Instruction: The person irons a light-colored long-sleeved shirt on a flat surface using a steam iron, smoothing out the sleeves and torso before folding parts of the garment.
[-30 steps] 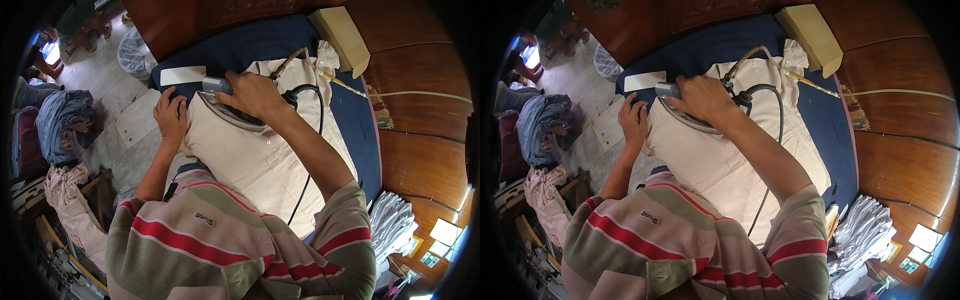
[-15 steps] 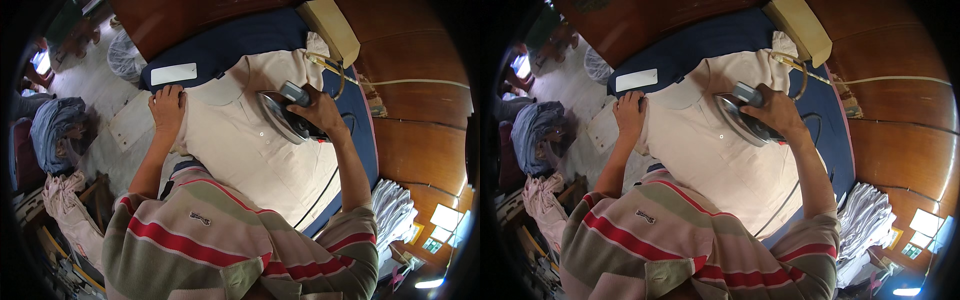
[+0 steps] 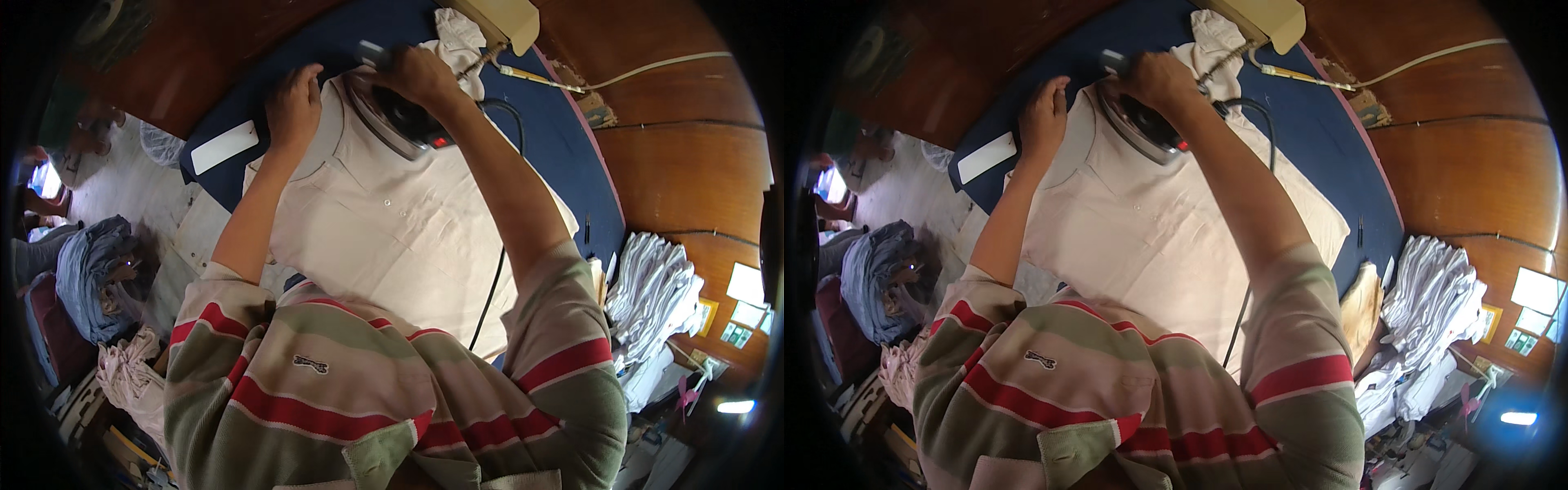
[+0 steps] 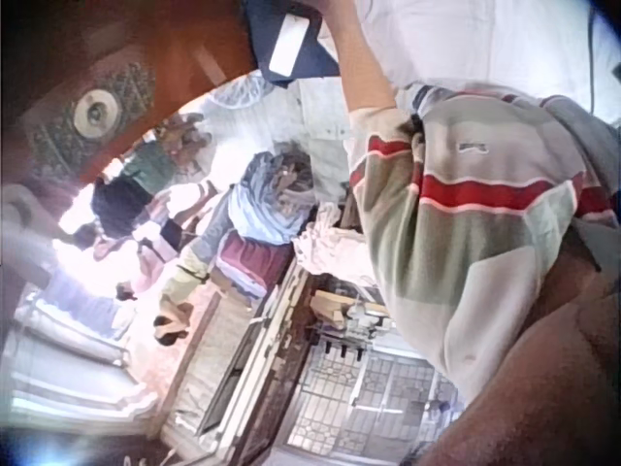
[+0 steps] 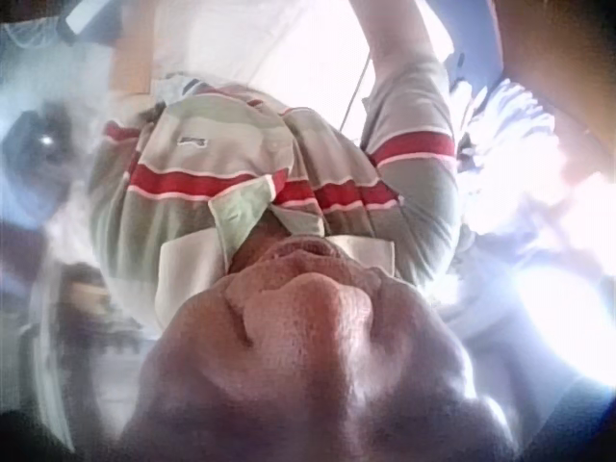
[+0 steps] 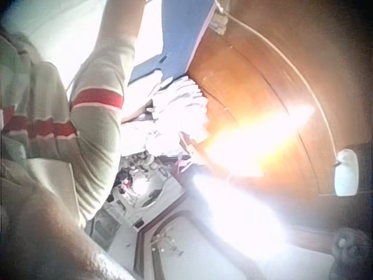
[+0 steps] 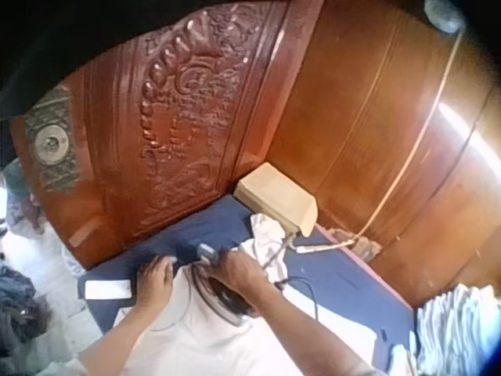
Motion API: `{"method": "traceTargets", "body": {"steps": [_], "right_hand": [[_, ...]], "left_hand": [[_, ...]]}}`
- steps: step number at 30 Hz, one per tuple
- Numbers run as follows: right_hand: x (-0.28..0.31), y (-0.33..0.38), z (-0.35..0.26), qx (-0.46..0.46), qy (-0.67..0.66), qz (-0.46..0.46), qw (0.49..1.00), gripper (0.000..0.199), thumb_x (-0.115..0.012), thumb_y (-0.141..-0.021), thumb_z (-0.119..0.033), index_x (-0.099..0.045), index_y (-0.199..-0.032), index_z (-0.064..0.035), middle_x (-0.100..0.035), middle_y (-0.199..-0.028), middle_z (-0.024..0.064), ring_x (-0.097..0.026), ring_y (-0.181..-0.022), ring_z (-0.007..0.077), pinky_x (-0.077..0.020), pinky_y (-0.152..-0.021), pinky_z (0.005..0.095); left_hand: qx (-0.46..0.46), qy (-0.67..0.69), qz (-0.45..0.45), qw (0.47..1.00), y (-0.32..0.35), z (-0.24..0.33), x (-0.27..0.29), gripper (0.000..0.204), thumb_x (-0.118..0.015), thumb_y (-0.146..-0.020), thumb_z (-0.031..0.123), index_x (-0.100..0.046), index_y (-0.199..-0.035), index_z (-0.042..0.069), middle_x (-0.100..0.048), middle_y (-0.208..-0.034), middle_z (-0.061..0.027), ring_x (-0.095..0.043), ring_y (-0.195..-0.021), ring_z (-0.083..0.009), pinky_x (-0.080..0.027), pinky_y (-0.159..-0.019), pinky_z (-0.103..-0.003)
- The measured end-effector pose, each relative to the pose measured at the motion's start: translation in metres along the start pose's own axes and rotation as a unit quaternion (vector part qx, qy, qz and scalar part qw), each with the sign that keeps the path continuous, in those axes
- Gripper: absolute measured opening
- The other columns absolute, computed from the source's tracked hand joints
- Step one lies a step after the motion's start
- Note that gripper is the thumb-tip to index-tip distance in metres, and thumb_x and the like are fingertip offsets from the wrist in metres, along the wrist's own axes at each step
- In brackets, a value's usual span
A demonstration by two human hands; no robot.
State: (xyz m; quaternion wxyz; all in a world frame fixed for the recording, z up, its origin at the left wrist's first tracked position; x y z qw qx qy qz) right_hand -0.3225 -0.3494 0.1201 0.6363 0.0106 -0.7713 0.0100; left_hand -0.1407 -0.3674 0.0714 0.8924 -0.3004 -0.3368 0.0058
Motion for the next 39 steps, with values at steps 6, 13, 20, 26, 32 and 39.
{"method": "traceTargets", "body": {"steps": [6,13,20,26,32,39], "right_hand": [[0.008,0.031,-0.011,-0.028,-0.025,-0.033,0.999,0.059,-0.064,-0.071,-0.056,-0.063,-0.092,-0.0005,-0.066,-0.083,0.0198,-0.065,-0.080,0.0334,-0.0520,-0.072,0.0408],[0.029,0.119,0.026,-0.090,-0.052,-0.164,0.981,0.054,-0.068,-0.069,-0.045,-0.060,-0.099,-0.0011,-0.065,-0.084,0.0196,-0.064,-0.079,0.0333,-0.0495,-0.072,0.0388],[0.076,0.250,0.137,-0.227,-0.010,-0.140,0.964,0.048,-0.071,-0.069,-0.039,-0.061,-0.100,-0.0037,-0.065,-0.084,0.0200,-0.065,-0.078,0.0327,-0.0496,-0.071,0.0392],[0.105,0.328,0.197,-0.380,0.036,-0.068,0.922,0.050,-0.073,-0.068,-0.039,-0.061,-0.102,-0.0051,-0.066,-0.087,0.0188,-0.065,-0.079,0.0321,-0.0498,-0.074,0.0386],[0.067,0.316,0.189,-0.283,-0.048,-0.089,0.954,0.049,-0.073,-0.069,-0.040,-0.061,-0.102,-0.0053,-0.066,-0.085,0.0191,-0.065,-0.078,0.0312,-0.0500,-0.070,0.0388],[0.055,0.229,0.174,-0.256,-0.019,-0.026,0.966,0.062,-0.053,-0.079,-0.059,-0.062,-0.093,0.0001,-0.064,-0.073,0.0205,-0.064,-0.073,0.0355,-0.0506,-0.067,0.0417]], "left_hand": [[0.103,0.089,-0.064,0.989,-0.010,-0.005,-0.001,0.022,-0.044,-0.091,0.007,-0.059,-0.107,0.006,-0.063,-0.105,-0.0114,-0.061,-0.098,-0.0249,-0.047,-0.084,-0.033],[-0.080,-0.134,-0.284,0.946,0.035,0.029,-0.082,0.044,-0.039,-0.094,0.035,-0.041,-0.134,0.016,-0.038,-0.141,-0.0058,-0.027,-0.134,-0.0224,-0.025,-0.106,-0.043],[-0.091,-0.261,-0.309,0.910,0.032,0.013,-0.085,0.053,-0.040,-0.092,0.042,-0.032,-0.139,0.018,-0.027,-0.147,-0.0026,-0.020,-0.136,-0.0179,-0.015,-0.103,-0.056],[-0.185,-0.183,-0.278,0.925,0.024,0.060,-0.106,0.047,-0.047,-0.091,0.035,-0.040,-0.135,0.018,-0.037,-0.141,-0.0023,-0.030,-0.132,-0.0180,-0.019,-0.104,-0.047],[-0.318,-0.055,-0.326,0.889,0.018,0.149,-0.190,0.040,-0.048,-0.091,0.028,-0.047,-0.129,0.018,-0.038,-0.140,-0.0023,-0.032,-0.131,-0.0189,-0.021,-0.104,-0.044],[-0.344,-0.143,-0.397,0.839,-0.026,0.162,-0.260,0.024,-0.047,-0.091,0.029,-0.058,-0.106,0.015,-0.037,-0.140,-0.0041,-0.024,-0.135,-0.0223,-0.017,-0.104,-0.052]]}}
Point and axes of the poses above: each hand's wrist, its own y-axis away from the middle knuckle, its own x-axis out of the back of the hand, z = x × y, the point moved 6 cm from there along -y, towards the middle knuckle
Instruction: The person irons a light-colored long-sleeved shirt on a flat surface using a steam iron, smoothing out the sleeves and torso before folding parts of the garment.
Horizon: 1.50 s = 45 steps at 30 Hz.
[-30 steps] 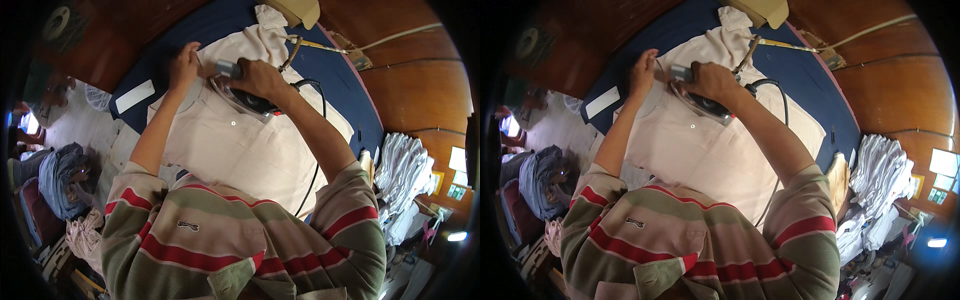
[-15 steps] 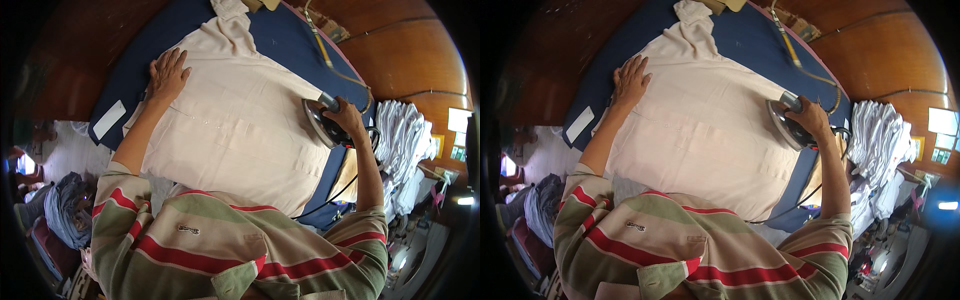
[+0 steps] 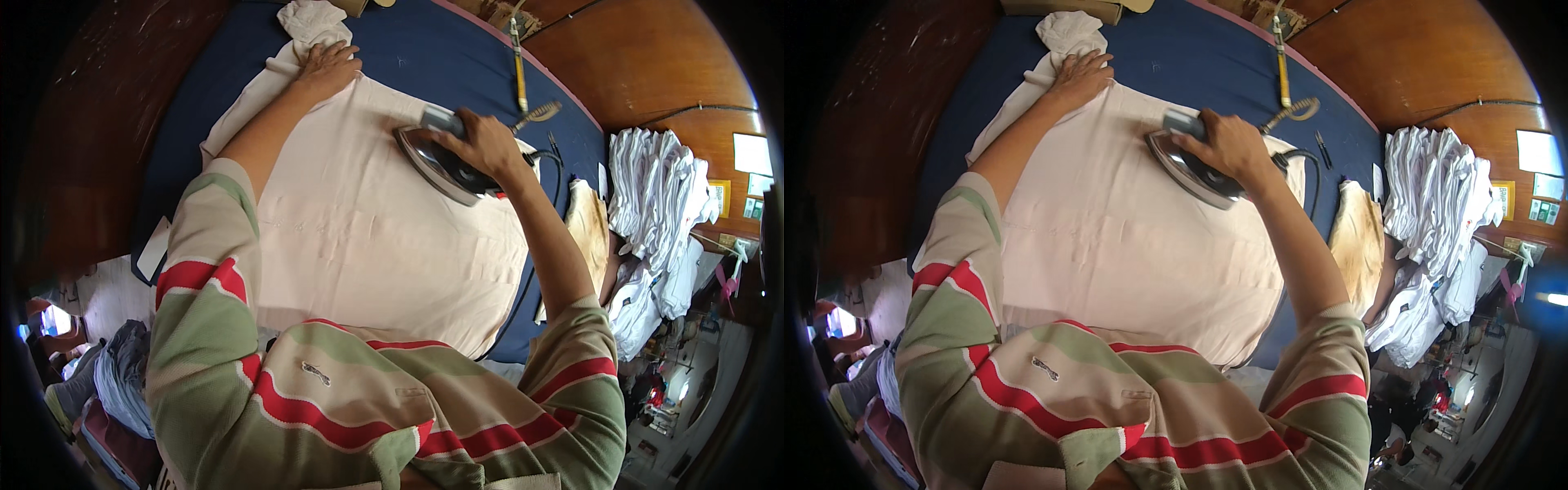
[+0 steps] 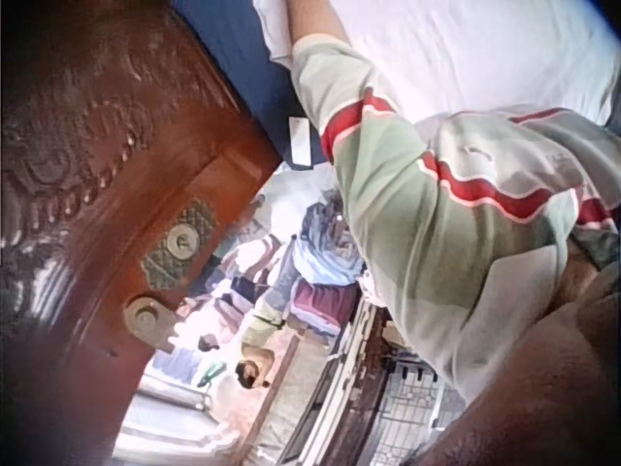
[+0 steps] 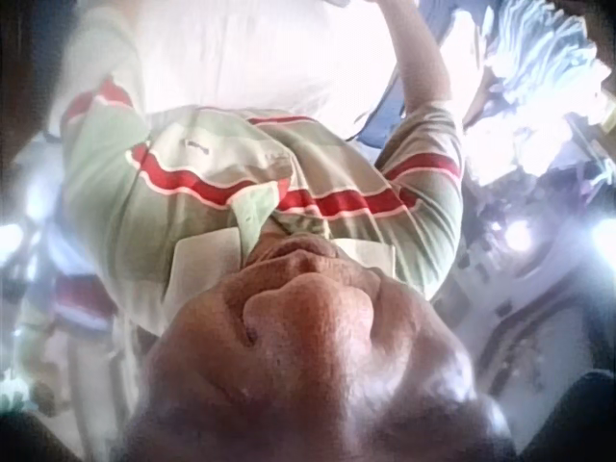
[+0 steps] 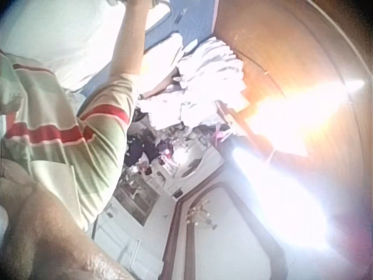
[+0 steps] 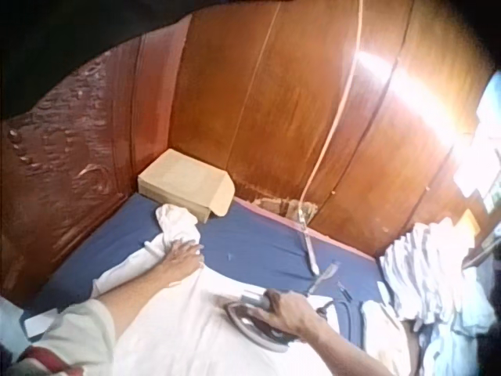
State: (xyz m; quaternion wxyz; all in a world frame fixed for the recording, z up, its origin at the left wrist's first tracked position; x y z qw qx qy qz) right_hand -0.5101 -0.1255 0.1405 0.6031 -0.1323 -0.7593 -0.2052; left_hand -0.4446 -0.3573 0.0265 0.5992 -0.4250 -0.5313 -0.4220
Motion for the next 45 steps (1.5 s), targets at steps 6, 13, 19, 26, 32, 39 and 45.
{"method": "traceTargets", "body": {"steps": [6,13,19,26,32,39,45], "right_hand": [[0.005,-0.072,0.008,-0.028,-0.001,0.055,0.998,0.053,-0.052,-0.082,-0.052,-0.064,-0.090,-0.0018,-0.064,-0.075,0.0204,-0.063,-0.075,0.0367,-0.0507,-0.068,0.0424],[-0.001,-0.086,-0.033,0.044,0.006,0.019,0.999,0.053,-0.054,-0.081,-0.054,-0.065,-0.094,-0.0034,-0.065,-0.082,0.0205,-0.063,-0.080,0.0364,-0.0508,-0.072,0.0423],[-0.011,-0.086,-0.044,0.066,0.000,0.023,0.998,0.054,-0.061,-0.075,-0.055,-0.066,-0.097,-0.0063,-0.066,-0.087,0.0181,-0.064,-0.083,0.0348,-0.0511,-0.075,0.0398],[-0.005,-0.100,-0.051,0.066,-0.043,0.010,0.997,0.049,-0.071,-0.071,-0.041,-0.062,-0.098,-0.0018,-0.065,-0.085,0.0211,-0.064,-0.079,0.0346,-0.0505,-0.072,0.0402],[-0.033,-0.029,-0.113,0.170,-0.032,-0.070,0.982,0.047,-0.067,-0.071,-0.037,-0.057,-0.103,-0.0032,-0.064,-0.082,0.0211,-0.062,-0.081,0.0374,-0.0491,-0.073,0.0434],[-0.030,-0.013,-0.118,0.113,-0.079,-0.133,0.982,0.043,-0.065,-0.072,-0.033,-0.058,-0.101,-0.0022,-0.065,-0.082,0.0185,-0.064,-0.080,0.0315,-0.0494,-0.075,0.0384],[-0.032,-0.010,-0.085,0.063,-0.090,-0.114,0.987,0.042,-0.066,-0.071,-0.030,-0.059,-0.101,-0.0005,-0.065,-0.085,0.0197,-0.064,-0.081,0.0322,-0.0493,-0.077,0.0374]], "left_hand": [[0.008,0.014,-0.037,0.999,-0.016,-0.006,-0.003,0.025,-0.047,-0.090,0.033,-0.058,-0.103,0.015,-0.032,-0.143,-0.0051,-0.019,-0.137,-0.0234,-0.014,-0.105,-0.054],[0.021,0.035,-0.014,0.999,-0.012,-0.013,0.006,0.025,-0.055,-0.086,0.025,-0.057,-0.108,0.016,-0.039,-0.139,-0.0044,-0.030,-0.133,-0.0229,-0.023,-0.103,-0.051],[0.064,0.100,0.131,0.984,0.052,-0.039,0.023,0.029,-0.056,-0.085,0.020,-0.052,-0.112,0.012,-0.051,-0.126,-0.0040,-0.044,-0.121,-0.0211,-0.030,-0.099,-0.042],[0.098,-0.041,0.023,0.994,0.151,-0.081,0.006,0.045,-0.037,-0.095,0.037,-0.035,-0.138,0.024,-0.031,-0.144,0.0005,-0.026,-0.134,-0.0172,-0.021,-0.105,-0.049],[0.116,-0.041,-0.039,0.992,0.148,-0.089,-0.008,0.049,-0.030,-0.096,0.040,-0.024,-0.143,0.028,-0.019,-0.150,0.0041,-0.016,-0.138,-0.0164,-0.016,-0.107,-0.053],[0.127,-0.040,-0.050,0.990,0.150,-0.088,-0.001,0.049,-0.037,-0.094,0.035,-0.026,-0.141,0.029,-0.020,-0.149,0.0035,-0.019,-0.137,-0.0163,-0.016,-0.107,-0.052],[0.038,0.150,0.339,0.928,0.161,-0.015,0.056,0.028,-0.056,-0.084,0.017,-0.057,-0.111,0.010,-0.058,-0.115,-0.0063,-0.054,-0.108,-0.0235,-0.038,-0.092,-0.040]]}}
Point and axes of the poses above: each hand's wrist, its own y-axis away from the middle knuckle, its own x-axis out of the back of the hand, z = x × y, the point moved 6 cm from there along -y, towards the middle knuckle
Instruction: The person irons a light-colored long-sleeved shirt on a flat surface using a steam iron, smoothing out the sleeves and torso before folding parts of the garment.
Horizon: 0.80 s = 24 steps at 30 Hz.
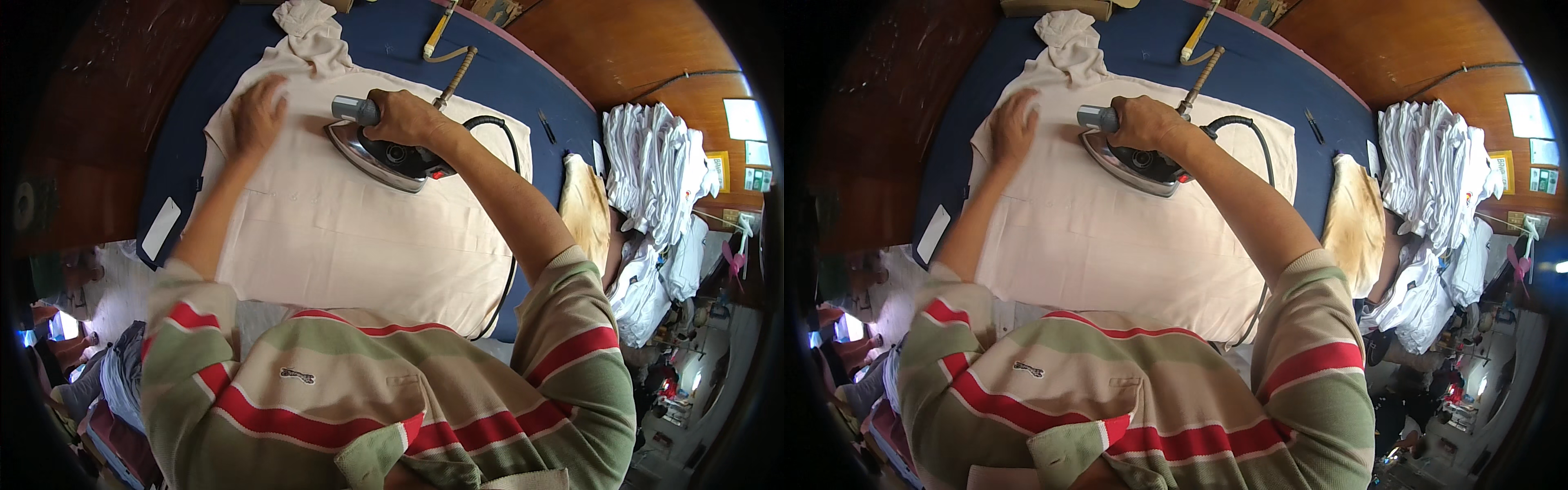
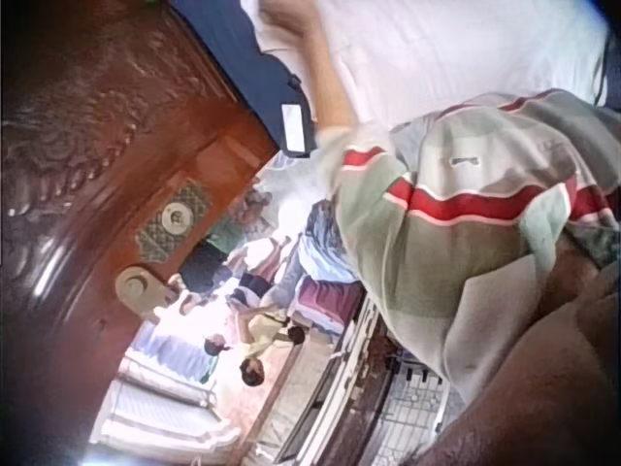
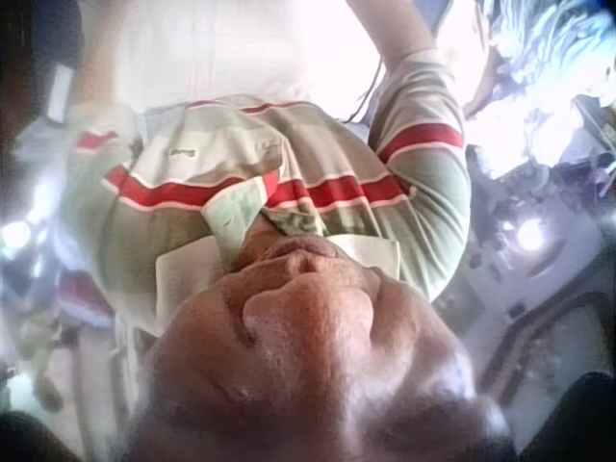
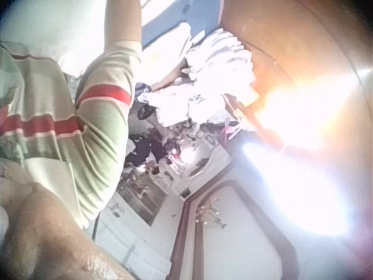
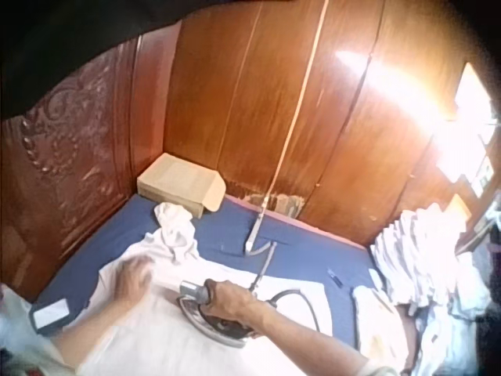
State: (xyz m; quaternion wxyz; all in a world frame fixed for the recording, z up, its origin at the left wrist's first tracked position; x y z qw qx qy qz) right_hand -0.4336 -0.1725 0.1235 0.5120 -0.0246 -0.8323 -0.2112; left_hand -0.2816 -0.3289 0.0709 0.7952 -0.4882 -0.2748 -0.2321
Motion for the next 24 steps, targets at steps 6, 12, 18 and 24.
{"method": "traceTargets", "body": {"steps": [6,12,18,24], "right_hand": [[-0.001,0.001,0.001,0.018,-0.001,0.027,0.999,0.043,-0.066,-0.070,-0.029,-0.059,-0.100,-0.0002,-0.065,-0.085,0.0207,-0.064,-0.082,0.0333,-0.0486,-0.078,0.0376],[0.002,0.001,0.008,0.051,-0.009,0.043,0.998,0.042,-0.066,-0.069,-0.030,-0.059,-0.099,-0.0014,-0.065,-0.085,0.0209,-0.063,-0.082,0.0341,-0.0485,-0.075,0.0386],[0.005,0.045,0.025,0.059,0.020,-0.027,0.998,0.033,-0.064,-0.069,-0.022,-0.059,-0.095,-0.0018,-0.064,-0.080,0.0188,-0.063,-0.078,0.0324,-0.0489,-0.071,0.0389],[0.029,0.124,0.136,-0.050,0.031,0.011,0.998,0.044,-0.066,-0.066,-0.023,-0.059,-0.106,-0.0057,-0.066,-0.089,0.0190,-0.064,-0.082,0.0316,-0.0494,-0.075,0.0386]], "left_hand": [[0.023,0.066,0.001,0.998,0.059,0.157,-0.021,0.021,-0.067,-0.075,0.023,-0.061,-0.090,0.011,-0.062,-0.092,-0.0019,-0.056,-0.090,-0.0192,-0.036,-0.081,-0.037],[0.059,0.058,0.018,0.996,0.052,0.174,-0.038,0.021,-0.068,-0.074,0.021,-0.058,-0.089,0.009,-0.060,-0.091,-0.0047,-0.053,-0.091,-0.0232,-0.035,-0.082,-0.039],[0.123,0.046,0.024,0.991,0.085,0.129,-0.025,0.020,-0.058,-0.080,0.014,-0.052,-0.098,0.006,-0.057,-0.102,-0.0087,-0.052,-0.097,-0.0276,-0.035,-0.087,-0.041],[0.064,0.013,-0.112,0.992,0.046,0.105,-0.058,0.037,-0.054,-0.086,0.026,-0.049,-0.120,0.011,-0.052,-0.125,-0.0057,-0.044,-0.119,-0.0251,-0.029,-0.098,-0.045]]}}
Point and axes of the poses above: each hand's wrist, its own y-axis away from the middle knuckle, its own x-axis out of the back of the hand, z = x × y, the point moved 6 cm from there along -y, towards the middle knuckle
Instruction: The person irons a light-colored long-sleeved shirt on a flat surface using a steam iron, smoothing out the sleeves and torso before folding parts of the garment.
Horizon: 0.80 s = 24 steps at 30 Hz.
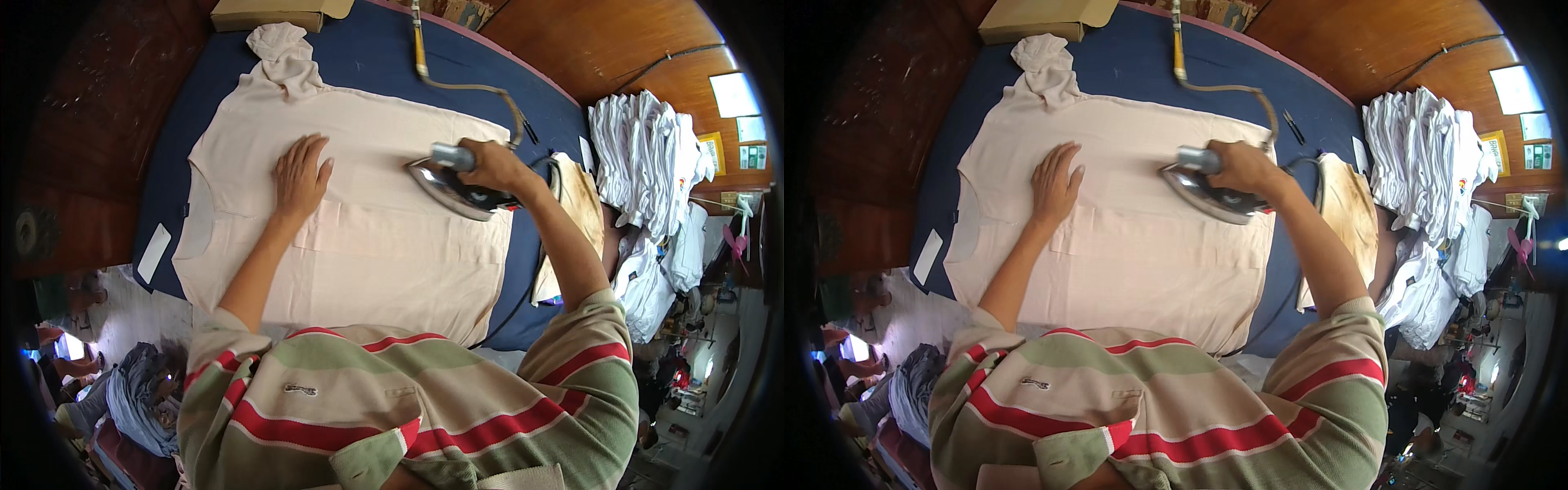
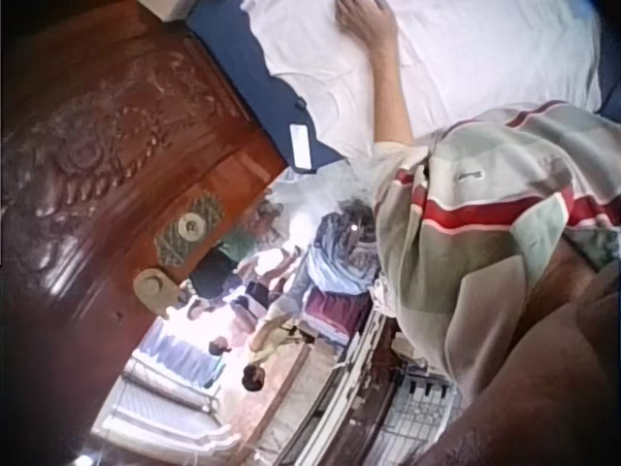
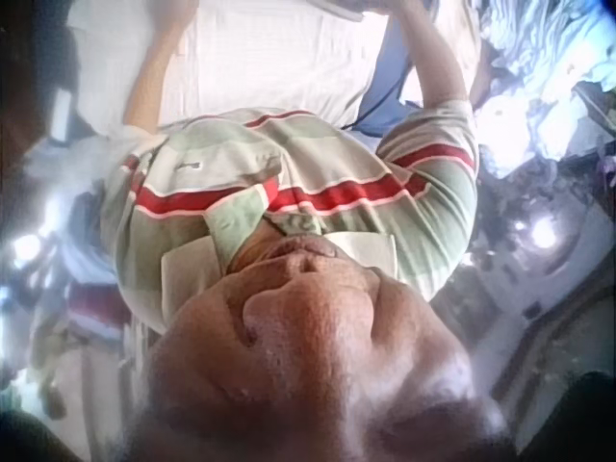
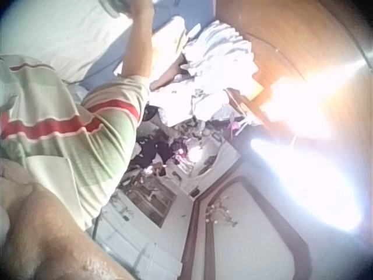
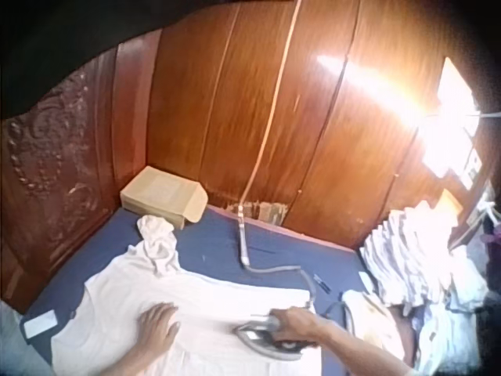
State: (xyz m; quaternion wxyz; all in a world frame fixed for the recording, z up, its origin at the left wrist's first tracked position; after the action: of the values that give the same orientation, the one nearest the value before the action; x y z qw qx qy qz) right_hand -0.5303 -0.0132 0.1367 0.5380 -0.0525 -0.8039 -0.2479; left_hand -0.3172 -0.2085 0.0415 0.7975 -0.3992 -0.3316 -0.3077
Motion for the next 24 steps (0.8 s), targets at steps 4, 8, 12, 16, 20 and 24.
{"method": "traceTargets", "body": {"steps": [4,8,12,16,20,24], "right_hand": [[0.028,-0.001,0.101,-0.149,-0.090,0.117,0.978,0.044,-0.067,-0.066,-0.020,-0.060,-0.105,-0.0030,-0.066,-0.087,0.0178,-0.065,-0.081,0.0270,-0.0491,-0.074,0.0344],[0.041,-0.018,0.130,-0.150,-0.112,0.164,0.969,0.044,-0.067,-0.065,-0.021,-0.060,-0.105,-0.0027,-0.066,-0.084,0.0187,-0.065,-0.079,0.0285,-0.0492,-0.071,0.0351],[0.038,-0.040,0.093,-0.093,-0.109,0.089,0.986,0.049,-0.068,-0.065,-0.025,-0.059,-0.107,-0.0022,-0.065,-0.089,0.0210,-0.064,-0.084,0.0316,-0.0475,-0.077,0.0367],[0.037,-0.083,0.060,-0.016,-0.055,0.088,0.995,0.052,-0.069,-0.064,-0.024,-0.059,-0.111,-0.0031,-0.065,-0.094,0.0209,-0.063,-0.089,0.0316,-0.0481,-0.080,0.0356],[0.027,-0.131,-0.026,0.009,-0.042,0.042,0.998,0.054,-0.070,-0.063,-0.026,-0.060,-0.111,-0.0055,-0.066,-0.093,0.0178,-0.064,-0.088,0.0303,-0.0491,-0.079,0.0362],[0.011,-0.152,-0.063,0.092,-0.064,0.034,0.993,0.048,-0.068,-0.065,-0.031,-0.061,-0.106,-0.0063,-0.066,-0.091,0.0170,-0.064,-0.088,0.0310,-0.0492,-0.077,0.0366]], "left_hand": [[-0.051,-0.085,-0.131,0.986,-0.068,-0.011,-0.043,0.046,-0.047,-0.091,0.035,-0.043,-0.133,0.017,-0.040,-0.140,-0.0046,-0.029,-0.133,-0.0248,-0.025,-0.103,-0.046],[-0.011,-0.174,-0.258,0.950,-0.104,-0.031,-0.070,0.056,-0.037,-0.092,0.049,-0.031,-0.140,0.022,-0.023,-0.149,0.0001,-0.015,-0.139,-0.0228,-0.016,-0.105,-0.057],[-0.009,-0.191,-0.252,0.949,-0.105,-0.043,-0.084,0.057,-0.036,-0.092,0.050,-0.026,-0.142,0.025,-0.019,-0.150,0.0006,-0.013,-0.139,-0.0227,-0.015,-0.105,-0.057],[-0.016,-0.195,-0.249,0.948,-0.117,-0.041,-0.080,0.056,-0.035,-0.093,0.047,-0.023,-0.143,0.026,-0.019,-0.150,0.0008,-0.012,-0.139,-0.0224,-0.014,-0.106,-0.057],[-0.030,-0.175,-0.215,0.960,-0.104,-0.057,-0.076,0.051,-0.034,-0.095,0.039,-0.024,-0.143,0.025,-0.020,-0.150,0.0009,-0.015,-0.139,-0.0208,-0.012,-0.107,-0.053],[-0.124,-0.134,-0.137,0.974,-0.097,-0.047,-0.018,0.049,-0.033,-0.094,0.041,-0.034,-0.139,0.021,-0.029,-0.147,-0.0005,-0.020,-0.137,-0.0198,-0.017,-0.106,-0.048]]}}
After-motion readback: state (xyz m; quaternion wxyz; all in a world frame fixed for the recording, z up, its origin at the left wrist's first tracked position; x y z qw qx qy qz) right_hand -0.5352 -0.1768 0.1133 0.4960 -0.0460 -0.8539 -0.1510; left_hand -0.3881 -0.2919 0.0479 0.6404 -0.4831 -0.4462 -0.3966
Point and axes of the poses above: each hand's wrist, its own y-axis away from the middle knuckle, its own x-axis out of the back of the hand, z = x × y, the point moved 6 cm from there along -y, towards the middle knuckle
